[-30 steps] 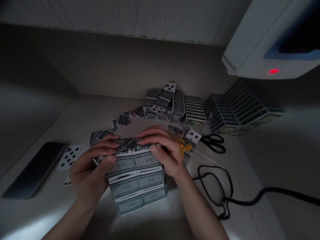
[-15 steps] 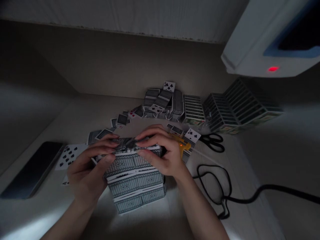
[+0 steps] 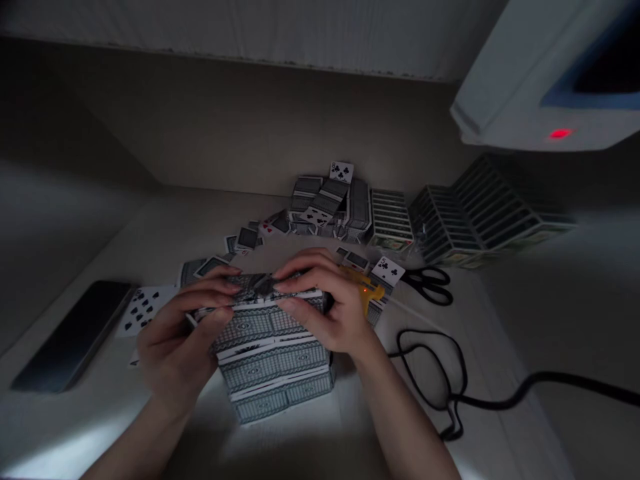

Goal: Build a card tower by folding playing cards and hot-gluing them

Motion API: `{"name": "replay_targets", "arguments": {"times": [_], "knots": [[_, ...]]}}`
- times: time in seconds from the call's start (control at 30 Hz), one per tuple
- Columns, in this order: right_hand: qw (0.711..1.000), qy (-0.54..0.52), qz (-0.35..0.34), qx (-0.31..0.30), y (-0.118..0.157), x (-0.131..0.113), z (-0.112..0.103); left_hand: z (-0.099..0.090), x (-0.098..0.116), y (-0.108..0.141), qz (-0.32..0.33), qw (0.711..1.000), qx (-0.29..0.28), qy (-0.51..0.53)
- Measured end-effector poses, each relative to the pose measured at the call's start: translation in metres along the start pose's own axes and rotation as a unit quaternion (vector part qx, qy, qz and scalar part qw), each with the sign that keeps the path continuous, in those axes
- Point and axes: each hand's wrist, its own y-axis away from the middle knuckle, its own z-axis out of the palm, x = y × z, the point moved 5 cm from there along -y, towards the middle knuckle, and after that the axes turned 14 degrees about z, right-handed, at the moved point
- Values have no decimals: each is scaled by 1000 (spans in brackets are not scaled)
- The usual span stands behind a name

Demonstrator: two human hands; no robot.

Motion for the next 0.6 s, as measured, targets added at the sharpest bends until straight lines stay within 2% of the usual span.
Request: {"name": "replay_targets", "arguments": {"times": [0.2,0.4,0.6], "knots": [[996,89,-1,-22,-3,-14,-1,0,2,-1,10,1000,-5,-4],[972,233,-40,2,1,-41,9,3,9,-2,23,999,-21,8],[967,252,-17,12,6,-50,16,6,16,-4,44,998,-36,-1]]}}
